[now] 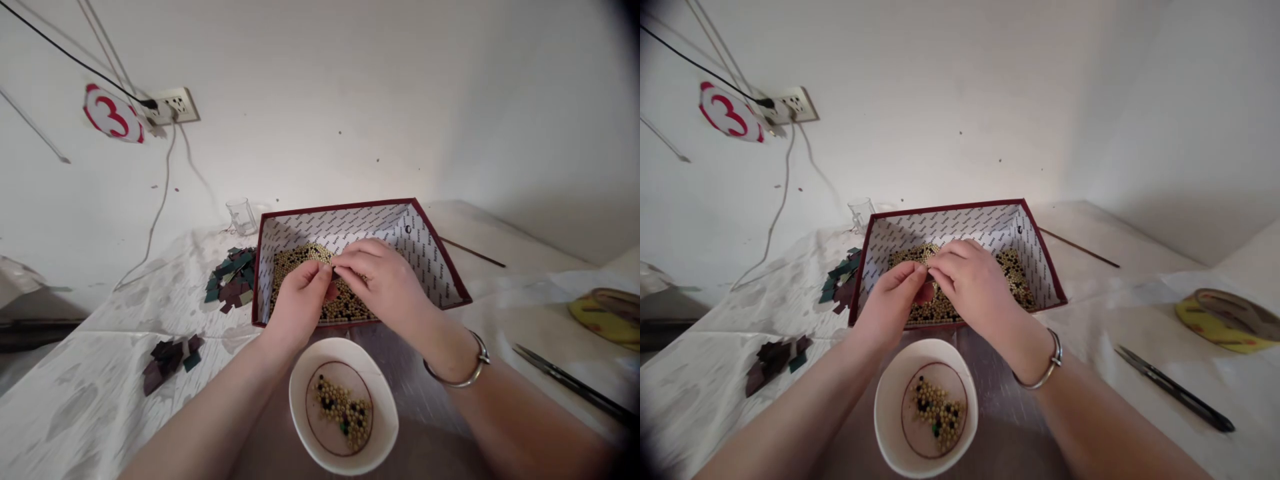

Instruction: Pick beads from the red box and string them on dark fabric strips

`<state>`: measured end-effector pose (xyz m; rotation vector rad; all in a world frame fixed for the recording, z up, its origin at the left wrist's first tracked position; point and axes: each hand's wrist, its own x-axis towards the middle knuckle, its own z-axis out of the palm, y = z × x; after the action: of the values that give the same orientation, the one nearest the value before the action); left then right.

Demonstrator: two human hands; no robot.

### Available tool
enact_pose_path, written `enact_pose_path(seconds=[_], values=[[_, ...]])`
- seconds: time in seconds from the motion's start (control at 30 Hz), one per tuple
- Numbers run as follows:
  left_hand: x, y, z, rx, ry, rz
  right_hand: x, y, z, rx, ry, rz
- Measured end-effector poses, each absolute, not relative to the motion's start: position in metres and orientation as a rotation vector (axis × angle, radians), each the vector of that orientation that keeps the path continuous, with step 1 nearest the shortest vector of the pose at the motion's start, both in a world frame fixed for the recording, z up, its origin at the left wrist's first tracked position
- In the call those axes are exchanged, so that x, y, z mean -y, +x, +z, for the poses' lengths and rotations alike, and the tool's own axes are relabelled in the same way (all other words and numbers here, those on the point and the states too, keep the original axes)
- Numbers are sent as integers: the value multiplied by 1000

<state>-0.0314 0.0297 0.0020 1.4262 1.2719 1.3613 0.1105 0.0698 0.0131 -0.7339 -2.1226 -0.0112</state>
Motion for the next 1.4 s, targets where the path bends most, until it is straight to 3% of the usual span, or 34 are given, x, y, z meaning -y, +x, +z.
enact_pose_path(seconds=[0.23, 0.67, 1.1, 1.4], values=[[-32, -32, -2, -1246, 1388, 1398, -72, 109, 10, 2136, -728, 57], [-32, -34, -2, -1288, 1461, 1365, -68, 108, 19, 2026, -922, 800], [-29, -34, 2, -1301, 1504, 1292, -68, 110, 21, 2067, -900, 797], [-32, -34, 7, -1411, 1439, 1608, -74, 105, 13, 2136, -1025, 583]])
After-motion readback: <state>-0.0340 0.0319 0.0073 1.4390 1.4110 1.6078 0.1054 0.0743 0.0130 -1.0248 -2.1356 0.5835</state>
